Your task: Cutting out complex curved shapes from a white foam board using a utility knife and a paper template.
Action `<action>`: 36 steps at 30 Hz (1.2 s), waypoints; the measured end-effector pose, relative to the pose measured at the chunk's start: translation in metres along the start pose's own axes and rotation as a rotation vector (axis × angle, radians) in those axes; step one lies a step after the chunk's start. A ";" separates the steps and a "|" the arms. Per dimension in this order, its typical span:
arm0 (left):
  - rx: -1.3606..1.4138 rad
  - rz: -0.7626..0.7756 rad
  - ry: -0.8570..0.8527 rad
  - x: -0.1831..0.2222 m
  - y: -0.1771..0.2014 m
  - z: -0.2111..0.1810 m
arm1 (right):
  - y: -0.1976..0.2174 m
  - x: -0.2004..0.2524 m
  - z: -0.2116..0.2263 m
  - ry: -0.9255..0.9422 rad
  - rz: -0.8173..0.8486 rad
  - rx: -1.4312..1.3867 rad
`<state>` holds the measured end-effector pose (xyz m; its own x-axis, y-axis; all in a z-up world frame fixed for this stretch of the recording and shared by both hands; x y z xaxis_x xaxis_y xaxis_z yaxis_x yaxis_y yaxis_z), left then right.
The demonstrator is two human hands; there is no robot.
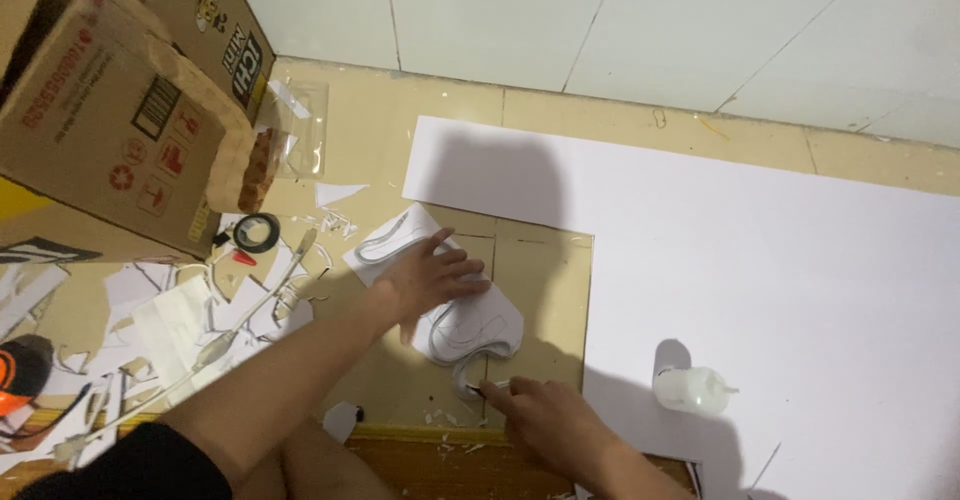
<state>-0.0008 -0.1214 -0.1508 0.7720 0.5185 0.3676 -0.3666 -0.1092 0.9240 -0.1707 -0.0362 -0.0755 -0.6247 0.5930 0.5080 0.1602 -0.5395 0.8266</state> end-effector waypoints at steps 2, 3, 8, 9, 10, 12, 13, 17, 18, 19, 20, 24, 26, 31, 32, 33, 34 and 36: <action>-0.047 0.107 -0.050 -0.003 0.010 0.001 | 0.002 -0.002 0.003 -0.020 0.049 -0.066; -0.089 0.134 -0.056 0.001 0.015 0.002 | 0.000 -0.007 0.005 -0.029 0.026 -0.101; -0.129 0.085 -0.038 0.010 -0.001 -0.007 | -0.008 -0.016 0.008 -0.013 -0.073 -0.194; -0.102 -0.125 0.016 0.014 -0.001 -0.009 | -0.005 -0.016 0.011 0.017 -0.085 -0.202; -0.076 -0.335 0.073 0.021 0.000 -0.011 | -0.002 -0.016 0.014 0.047 -0.096 -0.210; 0.090 -0.255 0.111 0.040 0.017 -0.013 | 0.002 -0.022 0.023 0.097 -0.115 -0.185; 0.252 -0.173 0.141 0.051 0.023 -0.013 | 0.004 -0.025 0.030 0.144 -0.139 -0.168; 0.662 0.187 0.305 0.083 0.050 -0.024 | -0.004 -0.043 0.037 0.170 -0.025 0.010; 0.659 0.140 0.289 0.085 0.044 -0.026 | -0.004 -0.043 0.037 0.184 -0.058 0.007; 0.655 0.090 0.273 0.086 0.038 -0.028 | -0.003 -0.044 0.036 0.197 -0.091 0.005; 0.657 0.090 0.276 0.085 0.027 -0.030 | -0.001 -0.043 0.038 0.199 -0.090 0.006; 0.578 -0.143 0.290 0.083 0.010 -0.030 | 0.002 -0.039 0.043 0.183 -0.057 -0.062; 0.569 -0.179 0.282 0.080 0.013 -0.033 | 0.000 -0.037 0.041 0.166 -0.039 -0.067; 0.590 -0.093 0.291 0.081 0.015 -0.031 | -0.003 -0.040 0.040 0.180 -0.067 -0.077; 0.590 -0.094 0.289 0.080 0.015 -0.030 | -0.004 -0.042 0.039 0.179 -0.066 -0.077; 0.595 -0.074 0.299 0.079 0.014 -0.031 | -0.006 -0.042 0.039 0.181 -0.067 -0.060; 0.599 -0.054 0.309 0.079 0.013 -0.031 | -0.008 -0.043 0.040 0.184 -0.068 -0.042; 0.588 -0.097 0.309 0.079 0.008 -0.030 | -0.009 -0.044 0.040 0.172 -0.037 -0.037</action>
<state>0.0415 -0.0557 -0.1181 0.5710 0.7588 0.3134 0.1088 -0.4483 0.8873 -0.1140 -0.0336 -0.0958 -0.7520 0.5031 0.4259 0.1083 -0.5430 0.8327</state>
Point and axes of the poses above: each hand's wrist, its own x-axis away from the middle knuckle, its own y-axis out of the back of the hand, z = x × y, the point moved 5 cm from there along -x, towards the middle knuckle, and after that the axes turned 15 degrees about -y, right-handed, at the moved point
